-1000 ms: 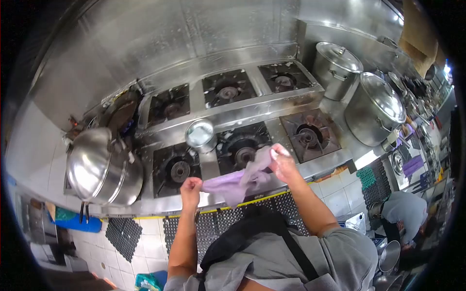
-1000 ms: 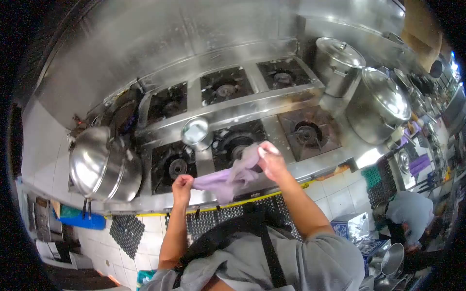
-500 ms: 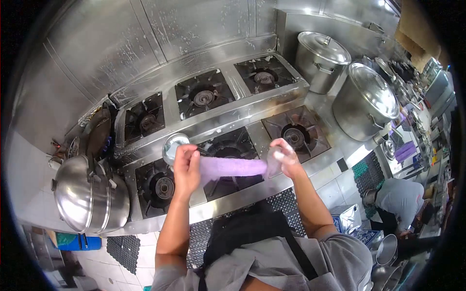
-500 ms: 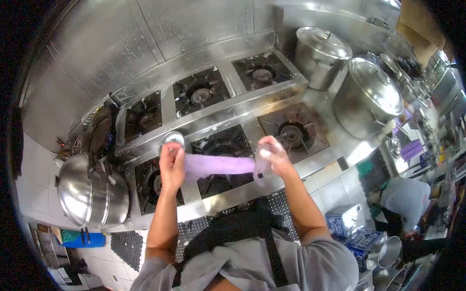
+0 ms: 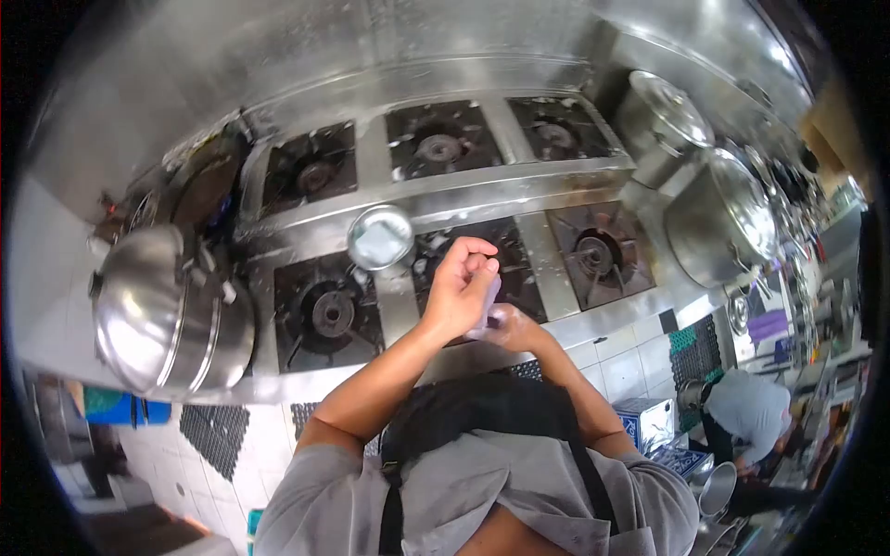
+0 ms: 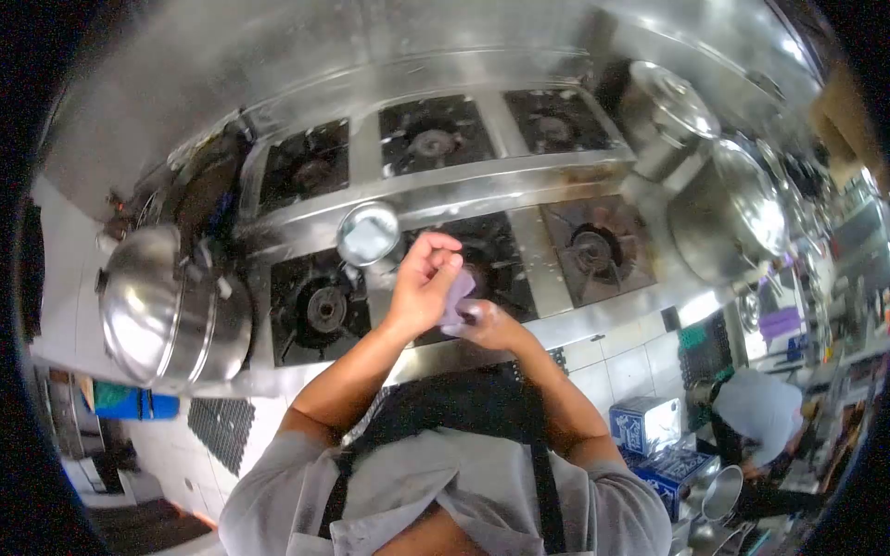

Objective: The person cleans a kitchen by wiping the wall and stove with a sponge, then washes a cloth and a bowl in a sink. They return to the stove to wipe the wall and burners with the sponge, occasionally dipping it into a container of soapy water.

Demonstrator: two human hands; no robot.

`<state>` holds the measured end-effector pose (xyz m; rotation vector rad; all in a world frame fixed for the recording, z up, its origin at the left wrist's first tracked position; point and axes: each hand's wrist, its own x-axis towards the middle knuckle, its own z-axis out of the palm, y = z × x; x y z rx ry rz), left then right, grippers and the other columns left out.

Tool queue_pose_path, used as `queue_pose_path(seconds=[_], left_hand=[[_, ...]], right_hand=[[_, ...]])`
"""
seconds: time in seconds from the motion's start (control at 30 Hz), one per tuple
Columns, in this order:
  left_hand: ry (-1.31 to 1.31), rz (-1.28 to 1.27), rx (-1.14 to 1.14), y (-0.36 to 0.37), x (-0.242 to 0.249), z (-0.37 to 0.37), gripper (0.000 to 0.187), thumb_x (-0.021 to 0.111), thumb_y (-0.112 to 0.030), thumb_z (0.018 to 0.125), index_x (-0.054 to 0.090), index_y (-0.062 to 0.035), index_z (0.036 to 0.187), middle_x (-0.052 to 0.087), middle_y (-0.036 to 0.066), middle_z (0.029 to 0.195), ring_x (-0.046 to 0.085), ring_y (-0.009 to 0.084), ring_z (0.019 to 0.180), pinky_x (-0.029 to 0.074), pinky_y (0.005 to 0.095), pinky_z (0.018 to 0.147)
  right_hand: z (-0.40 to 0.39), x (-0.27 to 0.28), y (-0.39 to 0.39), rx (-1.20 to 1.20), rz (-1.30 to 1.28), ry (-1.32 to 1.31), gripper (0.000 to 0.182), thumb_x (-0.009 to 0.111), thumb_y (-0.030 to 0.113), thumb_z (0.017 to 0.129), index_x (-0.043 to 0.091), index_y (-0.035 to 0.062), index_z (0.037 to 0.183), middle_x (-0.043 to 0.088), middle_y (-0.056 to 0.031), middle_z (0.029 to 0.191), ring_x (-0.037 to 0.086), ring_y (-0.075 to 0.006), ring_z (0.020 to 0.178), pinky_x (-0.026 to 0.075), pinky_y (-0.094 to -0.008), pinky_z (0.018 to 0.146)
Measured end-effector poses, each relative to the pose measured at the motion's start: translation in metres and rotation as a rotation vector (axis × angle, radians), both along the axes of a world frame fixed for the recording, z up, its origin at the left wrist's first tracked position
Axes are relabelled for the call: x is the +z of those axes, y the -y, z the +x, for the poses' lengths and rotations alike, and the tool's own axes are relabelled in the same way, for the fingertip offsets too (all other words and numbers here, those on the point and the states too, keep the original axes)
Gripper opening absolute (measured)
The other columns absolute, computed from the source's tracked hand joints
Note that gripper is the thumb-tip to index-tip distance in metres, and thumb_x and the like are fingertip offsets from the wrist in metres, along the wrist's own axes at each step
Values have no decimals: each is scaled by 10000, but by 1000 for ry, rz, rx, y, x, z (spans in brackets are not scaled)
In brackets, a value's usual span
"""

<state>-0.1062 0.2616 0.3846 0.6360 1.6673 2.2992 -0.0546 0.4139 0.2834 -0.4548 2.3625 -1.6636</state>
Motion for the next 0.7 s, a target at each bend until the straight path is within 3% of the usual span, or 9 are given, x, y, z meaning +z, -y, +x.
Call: queue_pose_path(seconds=[0.13,0.17,0.23,0.3,0.43,0.47,0.53,0.63,0.7], left_hand=[[21,-48,215,87,-24,-6,127,546,-22,948,527,-66,1065,561,-32,803,472,13,708,376,184,598],[70,-113,289,111,-23,-2,131,542,-26,952,528,-76,1073,559,-35,798,472,11,696,373,182,591],[119,-99,421,150,-41,2,127,529,-25,955,519,-77,1070,551,-37,778,465,8,678,371,180,582],[71,-177,531,177,-66,7,120,528,-16,948,520,-70,1055,543,-32,769,460,25,661,386,195,590],[24,-607,481,202,-170,26,104,578,-55,926,556,-28,1024,562,8,760,507,83,664,427,246,602],[52,-573,373,205,-196,35,135,584,-57,926,559,-22,1054,591,21,794,540,90,699,446,247,629],[86,-528,277,209,-211,52,166,591,-60,925,561,-17,1083,620,34,827,573,96,735,465,247,655],[172,-325,335,219,-200,71,221,602,-75,928,560,-10,1135,658,57,893,618,111,817,494,251,719],[363,-252,399,242,-196,78,242,581,-64,946,533,2,1174,664,77,990,605,110,898,489,247,815]], right_hand=[[-41,12,-8,387,326,106,388,690,375,857,673,24,1022,692,-95,897,652,-182,826,521,-316,747],[-58,28,-6,358,284,439,355,651,366,884,681,37,1015,697,-86,883,664,-162,781,540,-308,701],[-98,35,9,263,-29,420,331,612,341,911,674,27,993,700,-69,875,664,-132,730,542,-290,650],[-144,36,57,-68,73,202,319,584,296,920,656,-9,978,700,-107,912,675,-198,805,544,-324,718],[-258,-42,137,-98,724,-349,388,454,285,915,657,-33,1007,678,-225,952,667,-330,920,509,-418,824],[-282,-61,148,-83,729,-352,388,454,285,915,657,-33,1007,678,-225,952,667,-330,920,509,-418,824],[-312,-80,167,255,1087,-131,409,452,294,874,678,-2,1044,633,-272,1080,624,-378,1023,472,-442,898],[-323,-94,178,241,1018,119,384,491,281,856,689,44,1084,623,-218,1178,589,-326,1136,455,-393,946],[-328,-118,171,146,1009,55,384,499,308,850,706,54,1050,644,-200,1150,619,-311,1087,463,-396,931]])
